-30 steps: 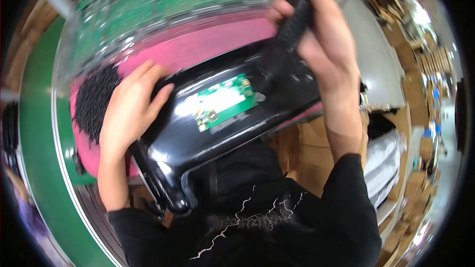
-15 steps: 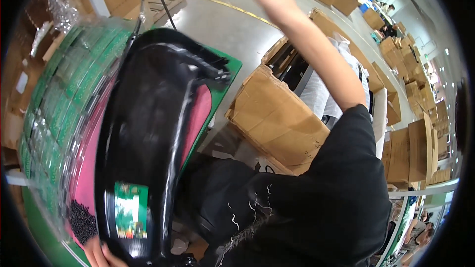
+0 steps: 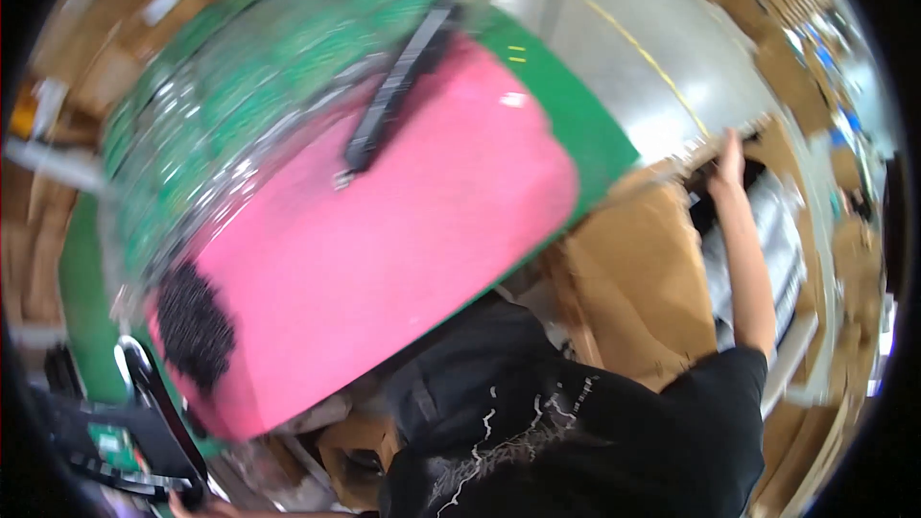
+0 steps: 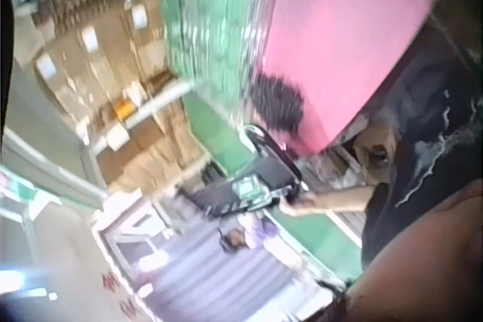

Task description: The recorder is assembling electronic components by placing a PCB into a plastic housing and securing it with an electric screwdriver.

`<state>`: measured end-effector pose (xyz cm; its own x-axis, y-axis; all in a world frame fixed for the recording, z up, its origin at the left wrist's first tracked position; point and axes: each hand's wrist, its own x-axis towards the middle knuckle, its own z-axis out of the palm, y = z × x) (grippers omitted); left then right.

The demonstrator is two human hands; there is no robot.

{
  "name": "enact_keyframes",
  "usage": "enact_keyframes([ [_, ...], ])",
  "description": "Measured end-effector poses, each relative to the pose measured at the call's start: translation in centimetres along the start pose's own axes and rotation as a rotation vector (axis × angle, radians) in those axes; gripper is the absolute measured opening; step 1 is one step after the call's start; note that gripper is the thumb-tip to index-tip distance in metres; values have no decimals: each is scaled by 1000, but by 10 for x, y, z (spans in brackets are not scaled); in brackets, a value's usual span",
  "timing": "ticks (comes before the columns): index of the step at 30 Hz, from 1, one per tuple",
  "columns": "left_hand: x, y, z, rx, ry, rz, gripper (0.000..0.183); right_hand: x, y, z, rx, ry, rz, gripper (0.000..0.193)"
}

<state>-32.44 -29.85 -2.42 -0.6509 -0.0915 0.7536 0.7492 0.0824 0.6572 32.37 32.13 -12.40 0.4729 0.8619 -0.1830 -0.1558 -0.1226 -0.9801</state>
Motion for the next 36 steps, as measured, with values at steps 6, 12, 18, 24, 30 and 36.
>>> enact_keyframes([
  [6,29,-53,-46,-428,160,-875,21,-34,-30,-24,-32,-196,256,86],
  [12,44,-126,-76,-399,363,-831,40,-44,-32,1,-231,12,249,101],
  [18,55,-125,-46,-276,466,-712,44,35,-28,-69,-143,-59,440,83],
  [24,59,-64,34,-134,115,-406,37,53,3,-60,187,62,334,63],
  [30,51,-41,84,-420,-233,-452,33,106,55,-99,91,-157,398,44],
  [36,62,0,140,-562,-444,-327,27,126,-7,-164,-830,416,-95,53],
])
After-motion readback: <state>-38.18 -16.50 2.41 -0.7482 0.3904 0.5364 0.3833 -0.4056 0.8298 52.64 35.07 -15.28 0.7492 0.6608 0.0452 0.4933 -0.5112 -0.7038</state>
